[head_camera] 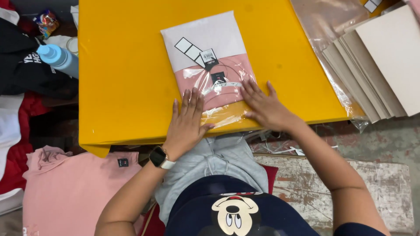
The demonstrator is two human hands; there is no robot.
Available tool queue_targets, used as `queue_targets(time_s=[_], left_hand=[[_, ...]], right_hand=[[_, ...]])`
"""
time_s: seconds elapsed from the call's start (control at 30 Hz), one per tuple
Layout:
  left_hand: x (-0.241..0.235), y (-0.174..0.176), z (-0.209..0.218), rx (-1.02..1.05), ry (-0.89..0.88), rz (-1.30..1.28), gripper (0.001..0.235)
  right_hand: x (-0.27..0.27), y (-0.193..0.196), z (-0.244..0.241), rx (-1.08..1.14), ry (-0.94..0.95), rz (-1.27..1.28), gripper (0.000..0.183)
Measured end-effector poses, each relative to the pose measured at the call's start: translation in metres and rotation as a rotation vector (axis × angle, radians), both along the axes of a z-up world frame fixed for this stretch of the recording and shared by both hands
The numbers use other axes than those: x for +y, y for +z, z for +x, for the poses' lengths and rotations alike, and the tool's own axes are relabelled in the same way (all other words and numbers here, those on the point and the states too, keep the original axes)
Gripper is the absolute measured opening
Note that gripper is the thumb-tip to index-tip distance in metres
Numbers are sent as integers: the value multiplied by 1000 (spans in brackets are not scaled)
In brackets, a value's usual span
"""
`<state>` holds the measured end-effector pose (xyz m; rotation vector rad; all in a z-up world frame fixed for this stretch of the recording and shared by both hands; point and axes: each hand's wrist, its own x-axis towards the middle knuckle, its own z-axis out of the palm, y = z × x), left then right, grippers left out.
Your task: Folding pink t-shirts using a cardboard template and placing them into clear plastic bags for packaging.
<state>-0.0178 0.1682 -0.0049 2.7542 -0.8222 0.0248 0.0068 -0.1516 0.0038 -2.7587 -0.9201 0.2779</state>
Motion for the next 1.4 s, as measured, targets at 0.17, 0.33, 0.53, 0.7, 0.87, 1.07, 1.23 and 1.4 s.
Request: queue_targets(time_s=[0.17, 0.33, 0.53, 0.7, 0.87, 1.07, 1.23, 1.4], left_hand=[[-55, 7, -72, 74, -156, -219, 96], [-47, 10, 16, -68, -320, -297, 68], [26, 47, 81, 35, -125, -60, 64], [42, 67, 40, 373, 159, -84, 69], [44, 58, 71, 413, 374, -285, 35], [20, 49, 122, 573, 419, -489, 42], [22, 33, 144, 660, 402, -497, 31], [22, 15, 150, 701, 414, -747, 31]], right_hand=[[-65, 44, 22, -155, -248, 527, 63], [-72, 80, -15, -737, -535, 827, 36], [7, 72, -44, -154, -511, 259, 25], [15, 63, -4, -297, -395, -107, 54], [-32, 28, 17, -397, -760, 172, 24], [-32, -5, 50, -37, -851, 443, 28], [-8, 16, 70, 134, -823, 489, 35], [7, 42, 85, 486, -839, 1007, 30]])
